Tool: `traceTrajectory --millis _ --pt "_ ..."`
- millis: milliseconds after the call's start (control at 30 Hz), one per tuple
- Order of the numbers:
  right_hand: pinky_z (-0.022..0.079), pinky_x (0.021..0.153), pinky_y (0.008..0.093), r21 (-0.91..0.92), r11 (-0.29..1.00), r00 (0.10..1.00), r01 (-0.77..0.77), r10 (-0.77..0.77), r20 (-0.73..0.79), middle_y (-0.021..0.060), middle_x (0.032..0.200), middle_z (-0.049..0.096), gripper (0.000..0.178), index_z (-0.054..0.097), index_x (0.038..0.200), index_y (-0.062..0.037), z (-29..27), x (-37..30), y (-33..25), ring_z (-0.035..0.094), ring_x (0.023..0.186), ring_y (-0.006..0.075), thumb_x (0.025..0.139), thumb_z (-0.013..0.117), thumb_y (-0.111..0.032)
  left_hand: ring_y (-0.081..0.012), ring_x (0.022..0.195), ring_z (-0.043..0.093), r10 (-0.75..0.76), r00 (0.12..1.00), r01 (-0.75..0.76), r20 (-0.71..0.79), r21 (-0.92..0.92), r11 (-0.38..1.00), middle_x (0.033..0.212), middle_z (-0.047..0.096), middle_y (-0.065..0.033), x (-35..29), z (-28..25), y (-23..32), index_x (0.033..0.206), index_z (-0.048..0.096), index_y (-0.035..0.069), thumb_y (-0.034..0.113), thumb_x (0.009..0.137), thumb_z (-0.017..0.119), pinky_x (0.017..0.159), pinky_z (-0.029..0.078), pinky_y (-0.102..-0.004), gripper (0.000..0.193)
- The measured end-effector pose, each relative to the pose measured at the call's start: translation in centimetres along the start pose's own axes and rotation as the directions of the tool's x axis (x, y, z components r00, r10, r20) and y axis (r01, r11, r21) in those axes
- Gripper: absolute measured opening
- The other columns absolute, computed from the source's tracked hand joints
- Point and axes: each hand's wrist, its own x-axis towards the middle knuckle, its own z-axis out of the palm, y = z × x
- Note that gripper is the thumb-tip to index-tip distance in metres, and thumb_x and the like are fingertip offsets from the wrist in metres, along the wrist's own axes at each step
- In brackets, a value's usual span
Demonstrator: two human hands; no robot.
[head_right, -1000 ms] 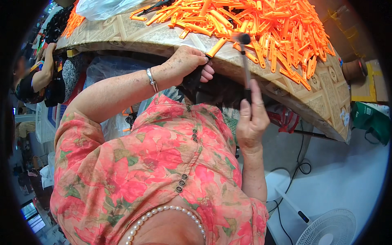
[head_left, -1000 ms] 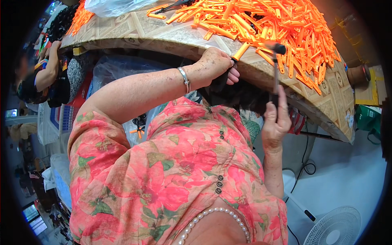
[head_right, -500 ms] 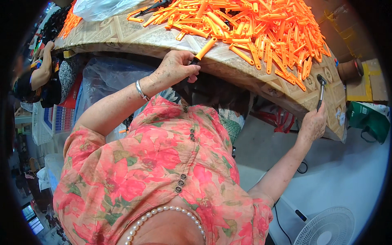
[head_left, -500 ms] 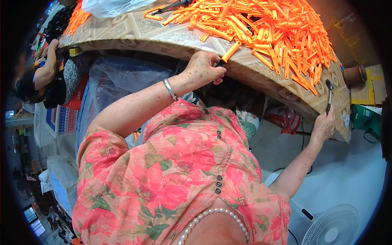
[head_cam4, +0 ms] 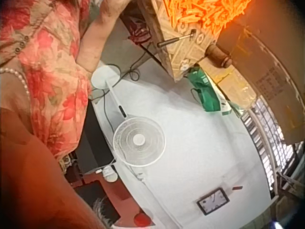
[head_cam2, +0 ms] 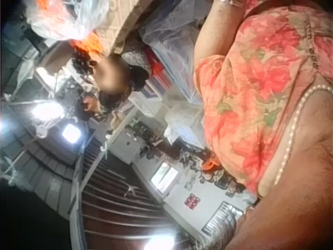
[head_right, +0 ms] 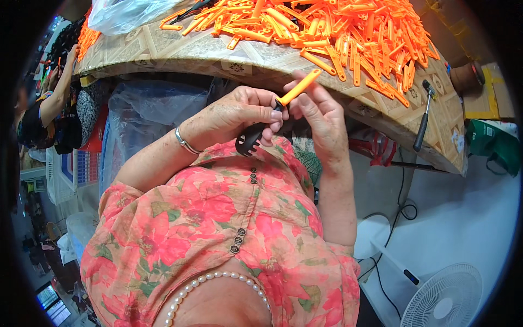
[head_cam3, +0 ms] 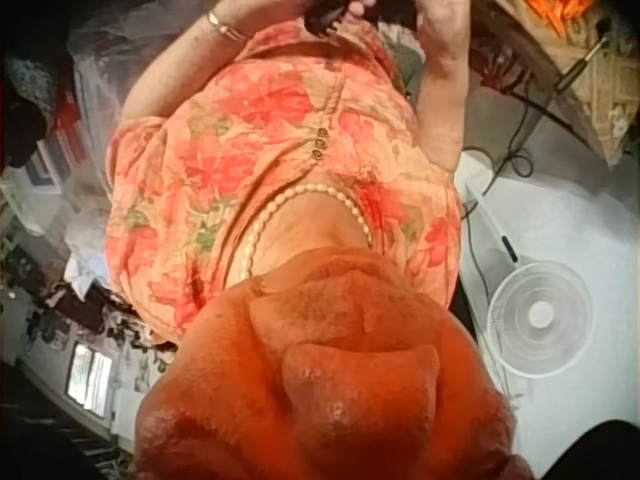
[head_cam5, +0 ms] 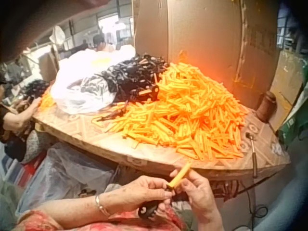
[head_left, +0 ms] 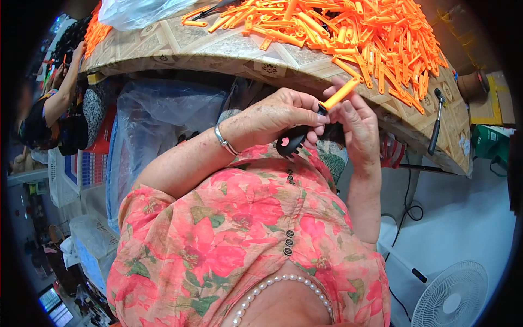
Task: The person assembles small orange plastic tubes with black plastic components. They insert the orange tubes into the black parts and use a hammer to tap them into place. The person handles the items one at a time, repeatedly picking up parts from a pile on the table and assembling them.
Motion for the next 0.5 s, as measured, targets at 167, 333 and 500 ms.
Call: traceTrajectory --millis 167,333,500 --pt "0.043 0.068 0.021 0.022 0.998 0.997 -0.061 0.062 -0.036 0.0024 0.089 0.064 0.028 0.064 0.114 0.0017 0.7 -0.3 0.6 0.052 0.072 0.0064 0.097 0.061 -0.02 -0.0096 0.07 0.064 0.04 0.999 -0.04 -0.024 -0.002 0.999 0.084 0.065 -0.0046 0.0 0.1 -0.5 0.101 0.061 -0.002 0.01 0.088 0.069 0.064 0.053 -0.0207 0.02" --pt "0.041 0.064 0.0198 -0.052 0.998 0.996 -0.019 0.014 -0.089 -0.0002 0.083 0.061 0.025 0.065 0.109 0.0001 0.9 0.1 0.7 0.05 0.068 0.0057 0.097 0.062 -0.022 -0.0102 0.077 0.066 0.279 0.94 -0.209 -0.196 0.316 0.925 0.088 0.066 -0.0054 -0.1 0.6 -0.4 0.11 0.056 -0.002 0.003 0.088 0.068 0.068 0.055 -0.022 0.025" --pt "0.039 0.061 0.0176 -0.155 0.987 0.996 -0.044 0.031 -0.083 -0.0035 0.077 0.057 0.026 0.066 0.105 -0.0018 1.1 0.7 0.7 0.048 0.066 0.0032 0.096 0.063 -0.026 -0.0107 0.08 0.067 0.46 0.871 -0.358 -0.174 0.418 0.835 0.094 0.068 -0.0084 0.0 0.8 -1.0 0.116 0.054 -0.002 0.001 0.093 0.061 0.07 0.057 -0.0236 0.024"
